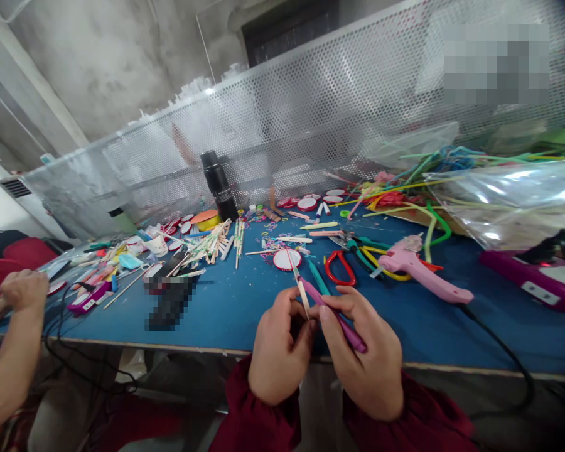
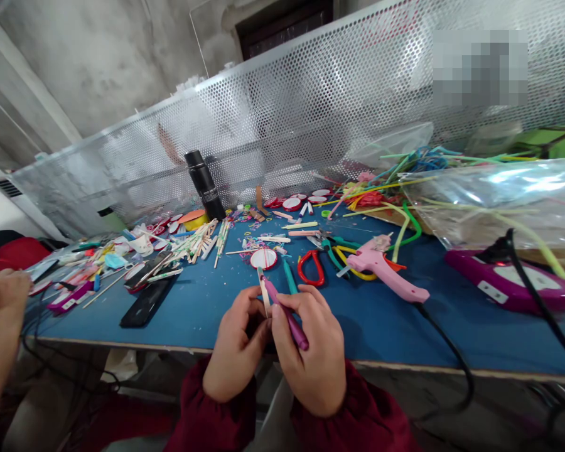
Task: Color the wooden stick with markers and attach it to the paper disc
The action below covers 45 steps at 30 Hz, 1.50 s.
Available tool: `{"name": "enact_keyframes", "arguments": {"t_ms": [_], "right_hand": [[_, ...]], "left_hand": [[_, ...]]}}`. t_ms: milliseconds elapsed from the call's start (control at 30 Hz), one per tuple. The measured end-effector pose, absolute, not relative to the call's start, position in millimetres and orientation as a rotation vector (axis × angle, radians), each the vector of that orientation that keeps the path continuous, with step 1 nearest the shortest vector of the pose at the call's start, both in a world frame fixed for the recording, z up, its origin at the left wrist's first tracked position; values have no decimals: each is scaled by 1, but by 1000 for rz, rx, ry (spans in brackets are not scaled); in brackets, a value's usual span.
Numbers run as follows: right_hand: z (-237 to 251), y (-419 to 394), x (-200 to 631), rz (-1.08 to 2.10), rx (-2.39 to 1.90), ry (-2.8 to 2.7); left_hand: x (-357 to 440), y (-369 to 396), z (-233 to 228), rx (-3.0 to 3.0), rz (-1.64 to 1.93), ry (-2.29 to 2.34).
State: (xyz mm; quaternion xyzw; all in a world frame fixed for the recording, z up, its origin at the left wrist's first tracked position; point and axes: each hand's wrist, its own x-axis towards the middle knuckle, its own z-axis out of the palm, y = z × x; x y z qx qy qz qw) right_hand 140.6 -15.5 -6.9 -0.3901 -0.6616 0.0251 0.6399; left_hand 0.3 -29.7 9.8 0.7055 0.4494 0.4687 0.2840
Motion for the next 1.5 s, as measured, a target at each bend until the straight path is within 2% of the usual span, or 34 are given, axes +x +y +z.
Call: {"name": "enact_keyframes", "arguments": {"t_ms": [1500], "right_hand": [[-6, -17, 141, 45, -909, -1509]], "left_hand": [[1, -29, 9, 1908, 1251, 1215]]}}
